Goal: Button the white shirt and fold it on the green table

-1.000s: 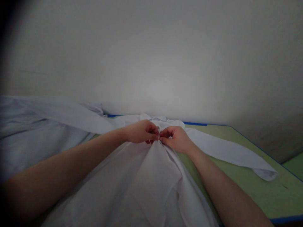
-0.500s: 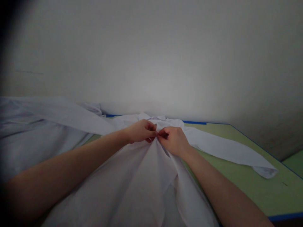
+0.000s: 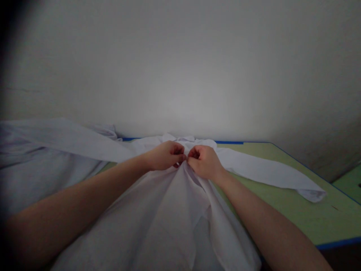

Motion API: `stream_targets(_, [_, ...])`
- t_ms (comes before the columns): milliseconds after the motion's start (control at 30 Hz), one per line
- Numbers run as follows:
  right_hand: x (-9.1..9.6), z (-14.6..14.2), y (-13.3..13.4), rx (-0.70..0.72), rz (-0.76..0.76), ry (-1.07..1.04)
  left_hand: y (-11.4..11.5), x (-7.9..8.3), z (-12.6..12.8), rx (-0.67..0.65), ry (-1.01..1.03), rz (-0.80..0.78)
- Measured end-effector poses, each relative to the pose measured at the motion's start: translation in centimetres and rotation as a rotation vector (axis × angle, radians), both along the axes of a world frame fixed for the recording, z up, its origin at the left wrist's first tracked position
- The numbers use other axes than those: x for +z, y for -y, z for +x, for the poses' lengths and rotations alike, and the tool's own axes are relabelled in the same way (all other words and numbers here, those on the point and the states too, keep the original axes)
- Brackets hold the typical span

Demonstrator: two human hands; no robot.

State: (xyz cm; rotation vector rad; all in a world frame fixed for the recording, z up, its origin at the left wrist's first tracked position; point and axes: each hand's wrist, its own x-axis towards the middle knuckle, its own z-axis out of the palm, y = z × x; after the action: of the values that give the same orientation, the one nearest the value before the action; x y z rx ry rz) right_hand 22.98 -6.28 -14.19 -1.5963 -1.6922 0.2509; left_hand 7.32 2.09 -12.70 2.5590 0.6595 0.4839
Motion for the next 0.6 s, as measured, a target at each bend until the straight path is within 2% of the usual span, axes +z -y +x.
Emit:
stream_targets(167, [-0.4, 0.4, -0.7, 0.149, -0.117, -0.463, 0.9, 1.1, -0.4, -0.024, 0.059, 0.139])
stream_targets(267, [-1.0, 0.7, -1.1, 0.218, -0.152, -0.744, 1.1, 1.3, -0.5, -0.031, 0.059, 0.079])
stream_targets(333, [-1.3, 0.9, -1.2, 0.245, -0.185, -0.824, 1.1, 1.2, -0.5, -0.050, 0.041, 0.006])
stream_targets(400, [-1.4, 1.1, -1.2, 0.253, -0.179, -0.788, 0.9, 0.9, -0.3, -0.054, 0.041, -0.056])
stream_targets(467, [-1.2, 1.1, -1.1, 0.244, -0.116, -0.654, 0.6, 0.5, -0.1, -0.022, 0.077, -0.137])
stream_targets(600, [-0.8, 0.8, -0.3, 0.261, 0.054, -0.349, 0.0, -0.4, 0.5, 0.105, 0.271, -0.405])
